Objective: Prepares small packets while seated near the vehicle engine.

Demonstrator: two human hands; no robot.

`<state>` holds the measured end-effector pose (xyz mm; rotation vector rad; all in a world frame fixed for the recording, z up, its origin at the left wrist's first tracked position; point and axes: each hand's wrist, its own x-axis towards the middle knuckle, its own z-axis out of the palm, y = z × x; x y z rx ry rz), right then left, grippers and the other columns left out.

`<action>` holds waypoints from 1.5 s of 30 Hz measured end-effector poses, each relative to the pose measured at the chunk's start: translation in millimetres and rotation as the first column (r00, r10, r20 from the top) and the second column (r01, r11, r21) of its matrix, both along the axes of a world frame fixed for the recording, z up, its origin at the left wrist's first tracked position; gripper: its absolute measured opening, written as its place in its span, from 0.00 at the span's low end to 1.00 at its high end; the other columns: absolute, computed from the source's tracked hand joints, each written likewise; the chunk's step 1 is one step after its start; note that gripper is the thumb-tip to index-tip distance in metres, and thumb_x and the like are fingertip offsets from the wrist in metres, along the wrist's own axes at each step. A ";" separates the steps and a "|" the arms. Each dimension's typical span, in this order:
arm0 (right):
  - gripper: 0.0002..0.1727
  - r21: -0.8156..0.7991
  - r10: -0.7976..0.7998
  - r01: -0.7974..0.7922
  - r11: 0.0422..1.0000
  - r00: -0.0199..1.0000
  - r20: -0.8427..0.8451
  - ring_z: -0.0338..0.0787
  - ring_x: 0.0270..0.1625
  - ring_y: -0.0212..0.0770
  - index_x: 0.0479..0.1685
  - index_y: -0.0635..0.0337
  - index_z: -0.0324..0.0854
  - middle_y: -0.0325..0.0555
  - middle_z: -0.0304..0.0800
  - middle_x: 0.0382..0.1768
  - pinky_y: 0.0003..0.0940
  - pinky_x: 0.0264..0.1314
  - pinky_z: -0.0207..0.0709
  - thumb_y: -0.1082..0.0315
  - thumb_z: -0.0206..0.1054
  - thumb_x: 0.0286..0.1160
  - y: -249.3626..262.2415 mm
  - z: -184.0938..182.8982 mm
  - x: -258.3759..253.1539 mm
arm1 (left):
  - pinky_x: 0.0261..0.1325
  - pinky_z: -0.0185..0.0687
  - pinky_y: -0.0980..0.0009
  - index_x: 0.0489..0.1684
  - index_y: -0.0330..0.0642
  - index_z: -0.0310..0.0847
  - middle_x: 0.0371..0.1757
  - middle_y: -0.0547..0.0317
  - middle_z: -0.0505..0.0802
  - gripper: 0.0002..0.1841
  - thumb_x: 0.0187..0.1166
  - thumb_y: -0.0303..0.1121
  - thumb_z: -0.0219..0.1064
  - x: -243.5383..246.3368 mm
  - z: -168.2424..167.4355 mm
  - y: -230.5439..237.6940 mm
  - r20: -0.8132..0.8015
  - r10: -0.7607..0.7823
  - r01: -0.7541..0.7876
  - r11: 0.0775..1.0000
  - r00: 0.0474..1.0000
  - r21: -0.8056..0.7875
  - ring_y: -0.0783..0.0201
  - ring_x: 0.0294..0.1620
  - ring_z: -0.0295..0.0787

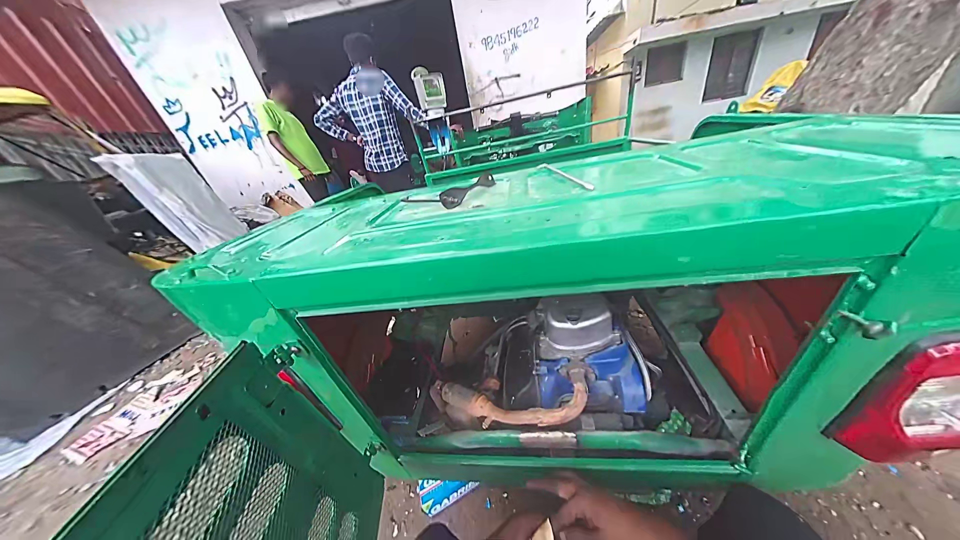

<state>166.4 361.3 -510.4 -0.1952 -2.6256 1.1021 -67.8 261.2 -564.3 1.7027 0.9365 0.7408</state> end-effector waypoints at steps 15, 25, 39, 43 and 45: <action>0.07 0.214 -0.169 0.145 0.966 0.980 0.101 0.78 0.79 0.53 0.42 0.58 0.94 0.47 0.91 0.66 0.52 0.86 0.66 0.68 0.73 0.69 -21.2 -34.6 -2.7 | 0.75 0.80 0.49 0.69 0.30 0.80 0.62 0.39 0.92 0.37 0.54 0.29 0.86 23.4 -3.5 4.4 -0.148 0.002 0.009 0.997 0.989 0.074 0.51 0.65 0.89; 0.10 0.257 -0.168 0.128 0.958 0.976 0.142 0.76 0.82 0.59 0.43 0.62 0.93 0.53 0.89 0.69 0.55 0.85 0.68 0.65 0.75 0.70 -17.4 -52.5 -5.2 | 0.68 0.84 0.49 0.59 0.28 0.85 0.54 0.40 0.94 0.29 0.52 0.23 0.84 28.5 -12.7 14.5 -0.136 0.003 -0.007 1.000 0.991 -0.028 0.51 0.57 0.92; 0.10 0.163 -0.177 0.156 0.974 0.977 0.121 0.70 0.86 0.48 0.47 0.49 0.95 0.38 0.84 0.76 0.47 0.90 0.63 0.65 0.74 0.69 -14.5 -44.3 -5.5 | 0.65 0.86 0.57 0.56 0.29 0.86 0.51 0.46 0.95 0.26 0.53 0.20 0.84 22.9 -7.8 19.3 0.027 -0.014 0.016 0.996 1.000 -0.088 0.60 0.53 0.91; 0.10 0.027 -0.225 0.225 0.974 0.974 -0.015 0.74 0.83 0.45 0.46 0.46 0.96 0.37 0.86 0.74 0.48 0.88 0.66 0.67 0.74 0.69 -11.6 -36.0 -9.2 | 0.66 0.86 0.55 0.60 0.30 0.84 0.54 0.45 0.93 0.29 0.54 0.22 0.83 11.4 -6.2 18.7 0.038 0.045 -0.041 0.993 0.998 -0.114 0.58 0.56 0.90; 0.08 -0.037 -0.266 0.267 0.963 0.964 0.026 0.74 0.83 0.43 0.44 0.48 0.96 0.34 0.86 0.74 0.48 0.86 0.67 0.65 0.73 0.71 -9.8 -30.0 -9.9 | 0.59 0.89 0.57 0.59 0.30 0.83 0.51 0.48 0.93 0.28 0.54 0.23 0.82 4.3 -8.0 16.3 0.096 0.076 -0.059 0.984 0.993 -0.166 0.61 0.51 0.91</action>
